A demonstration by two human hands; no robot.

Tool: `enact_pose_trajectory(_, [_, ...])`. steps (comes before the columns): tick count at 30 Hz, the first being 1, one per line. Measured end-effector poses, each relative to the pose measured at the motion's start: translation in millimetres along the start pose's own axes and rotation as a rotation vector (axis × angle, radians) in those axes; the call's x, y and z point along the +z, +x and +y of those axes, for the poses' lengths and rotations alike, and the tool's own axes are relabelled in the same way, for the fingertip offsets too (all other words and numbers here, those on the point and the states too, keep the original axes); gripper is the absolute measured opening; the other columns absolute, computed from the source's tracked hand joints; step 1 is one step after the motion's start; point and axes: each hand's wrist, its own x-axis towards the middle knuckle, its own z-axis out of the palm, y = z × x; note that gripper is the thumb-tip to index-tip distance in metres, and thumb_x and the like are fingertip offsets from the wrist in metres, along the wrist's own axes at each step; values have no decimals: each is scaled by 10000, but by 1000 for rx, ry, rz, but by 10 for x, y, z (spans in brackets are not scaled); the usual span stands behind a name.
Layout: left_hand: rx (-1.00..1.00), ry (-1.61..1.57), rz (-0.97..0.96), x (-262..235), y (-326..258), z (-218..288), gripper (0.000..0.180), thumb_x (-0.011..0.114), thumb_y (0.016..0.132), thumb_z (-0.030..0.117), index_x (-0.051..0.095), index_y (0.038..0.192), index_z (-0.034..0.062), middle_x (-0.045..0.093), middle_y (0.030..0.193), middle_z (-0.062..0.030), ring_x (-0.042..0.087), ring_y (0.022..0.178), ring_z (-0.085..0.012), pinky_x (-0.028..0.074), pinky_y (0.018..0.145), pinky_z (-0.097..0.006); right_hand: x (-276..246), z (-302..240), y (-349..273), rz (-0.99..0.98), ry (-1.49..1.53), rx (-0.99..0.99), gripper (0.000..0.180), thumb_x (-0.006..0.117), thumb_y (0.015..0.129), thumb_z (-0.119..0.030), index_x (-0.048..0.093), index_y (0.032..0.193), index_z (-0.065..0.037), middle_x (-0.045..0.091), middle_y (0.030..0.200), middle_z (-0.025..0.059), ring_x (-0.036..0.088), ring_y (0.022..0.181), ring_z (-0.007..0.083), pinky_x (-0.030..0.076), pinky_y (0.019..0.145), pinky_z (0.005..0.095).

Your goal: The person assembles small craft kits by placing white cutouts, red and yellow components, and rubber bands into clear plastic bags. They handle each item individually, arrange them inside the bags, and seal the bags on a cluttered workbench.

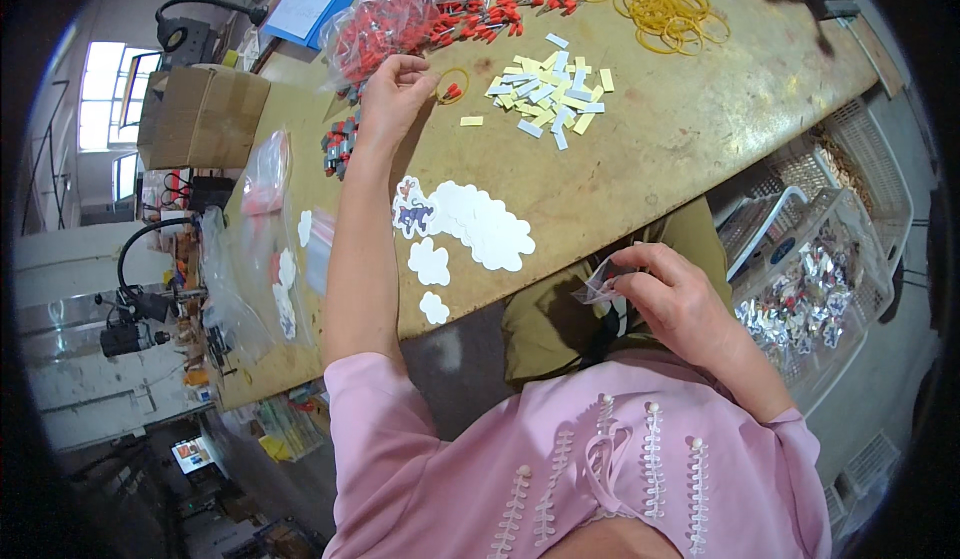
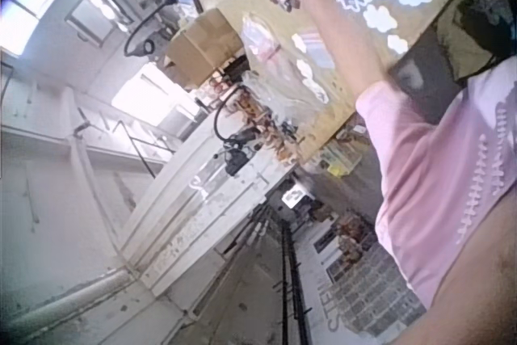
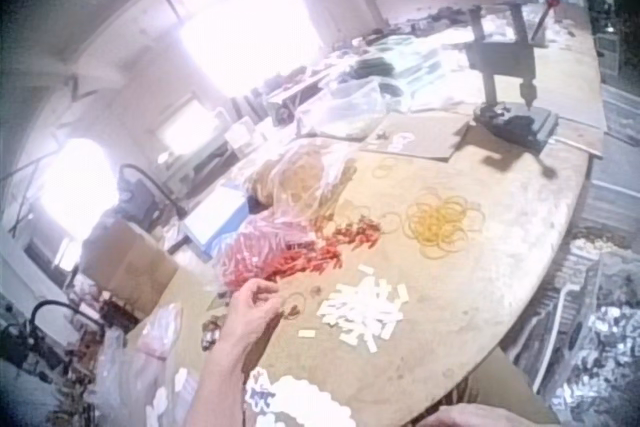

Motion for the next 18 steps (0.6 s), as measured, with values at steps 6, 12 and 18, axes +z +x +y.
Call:
enact_pose_trajectory(6, [75, 441, 3, 62, 191, -102, 253, 792, 925, 180, 752, 1109, 12, 768, 934, -73, 716, 842, -148, 567, 780, -327, 21, 12, -64, -7, -2, 18, 235, 692, 812, 46, 669, 1037, -16, 671, 1216, 161, 688, 1119, 361, 587, 922, 436])
enact_pose_trajectory(12, [215, 450, 107, 54, 299, -83, 212, 756, 948, 188, 747, 1066, 11, 771, 918, -89, 724, 833, -160, 570, 781, -338, 36, -11, -81, -2, -7, -7, 243, 707, 801, 47, 670, 1033, -13, 678, 1208, 167, 693, 1113, 364, 589, 919, 436])
enact_pose_trajectory(18, [206, -256, 49, -139, -273, 452, 175, 771, 971, 44, 733, 1141, 39, 728, 937, -10, 718, 856, -105, 566, 753, -231, -9, 14, -92, 117, -5, -115, 262, 737, 793, 44, 698, 1049, 5, 689, 1178, 182, 705, 1087, 376, 604, 882, 430])
